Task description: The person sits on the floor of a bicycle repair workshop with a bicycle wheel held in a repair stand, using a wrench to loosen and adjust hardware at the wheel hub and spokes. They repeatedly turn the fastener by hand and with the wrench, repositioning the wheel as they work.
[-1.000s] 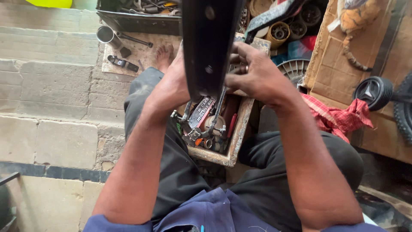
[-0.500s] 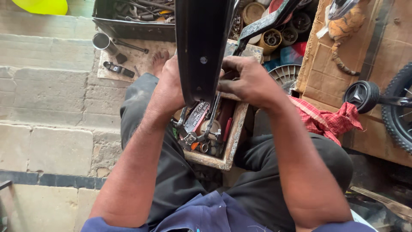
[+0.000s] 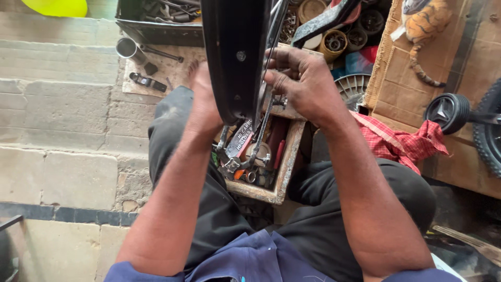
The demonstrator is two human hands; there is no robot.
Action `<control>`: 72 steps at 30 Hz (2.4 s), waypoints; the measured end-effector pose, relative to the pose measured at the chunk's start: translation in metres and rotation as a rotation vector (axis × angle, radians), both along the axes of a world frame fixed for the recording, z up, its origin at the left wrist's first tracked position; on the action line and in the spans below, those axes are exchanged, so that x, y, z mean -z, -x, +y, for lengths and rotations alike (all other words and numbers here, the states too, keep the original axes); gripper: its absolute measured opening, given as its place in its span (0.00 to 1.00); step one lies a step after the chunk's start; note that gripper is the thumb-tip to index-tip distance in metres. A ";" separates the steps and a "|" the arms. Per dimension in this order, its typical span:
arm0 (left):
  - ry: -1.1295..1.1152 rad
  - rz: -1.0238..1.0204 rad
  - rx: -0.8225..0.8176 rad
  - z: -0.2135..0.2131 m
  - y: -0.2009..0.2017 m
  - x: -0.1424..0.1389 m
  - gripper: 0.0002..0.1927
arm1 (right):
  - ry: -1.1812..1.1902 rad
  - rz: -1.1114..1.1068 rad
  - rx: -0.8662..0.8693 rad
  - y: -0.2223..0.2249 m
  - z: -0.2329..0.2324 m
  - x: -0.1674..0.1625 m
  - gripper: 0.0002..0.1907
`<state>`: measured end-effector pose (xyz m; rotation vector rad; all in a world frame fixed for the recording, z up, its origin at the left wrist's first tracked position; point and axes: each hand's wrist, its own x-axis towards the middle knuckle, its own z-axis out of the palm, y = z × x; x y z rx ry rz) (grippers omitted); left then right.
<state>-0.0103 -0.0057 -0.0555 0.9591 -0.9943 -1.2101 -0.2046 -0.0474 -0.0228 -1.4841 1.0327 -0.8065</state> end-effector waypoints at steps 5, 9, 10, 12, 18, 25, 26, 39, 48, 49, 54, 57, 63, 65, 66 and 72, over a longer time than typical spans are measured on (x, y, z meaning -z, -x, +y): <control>0.125 -0.117 0.058 0.006 0.002 0.025 0.18 | 0.026 0.128 -0.036 0.000 0.005 -0.009 0.15; 0.249 -0.365 0.020 0.008 -0.002 0.024 0.19 | -0.068 0.268 -0.029 0.004 0.010 -0.014 0.12; 0.234 -0.354 0.032 0.008 -0.002 0.022 0.20 | 0.081 0.298 -0.063 0.005 0.011 -0.015 0.12; 0.261 -0.394 0.017 0.007 -0.002 0.016 0.20 | 0.377 0.357 -0.129 0.004 0.011 -0.017 0.13; 0.110 -0.165 0.065 0.015 -0.005 -0.007 0.12 | 0.174 0.235 -0.027 -0.006 0.015 -0.014 0.10; 0.169 -0.378 0.284 0.001 -0.030 -0.032 0.13 | -0.123 0.164 -0.067 -0.002 0.014 -0.007 0.04; 0.206 -0.384 0.259 0.001 -0.029 -0.031 0.14 | -0.049 0.154 -0.066 -0.003 0.013 -0.005 0.05; 0.348 -0.722 -0.023 0.018 -0.013 0.003 0.15 | 0.252 0.337 0.280 -0.007 0.009 0.004 0.11; 0.100 -0.221 0.154 0.014 -0.007 0.021 0.18 | 0.390 0.314 -0.051 -0.004 0.018 -0.009 0.17; 0.093 -0.261 0.148 0.013 -0.007 0.022 0.18 | 0.350 0.361 -0.037 -0.003 0.019 -0.011 0.16; 0.270 -0.553 0.011 0.020 -0.009 0.018 0.17 | 0.362 0.412 -0.037 -0.007 0.020 -0.011 0.10; 0.215 -0.505 0.029 0.023 -0.016 0.009 0.20 | 0.213 0.528 0.093 -0.012 0.016 -0.009 0.12; 0.238 -0.496 0.360 0.005 -0.031 -0.017 0.19 | -0.201 -0.052 -0.338 0.009 0.005 -0.010 0.29; 0.157 -0.560 0.329 0.000 -0.027 -0.022 0.16 | -0.305 -0.068 -0.286 0.012 0.005 -0.008 0.27; 0.085 -0.656 0.290 -0.001 -0.025 -0.024 0.12 | -0.359 -0.074 -0.258 0.014 0.005 -0.009 0.26; 0.037 -0.275 0.423 0.007 -0.023 -0.026 0.10 | -0.250 0.012 -0.252 0.004 0.009 -0.014 0.14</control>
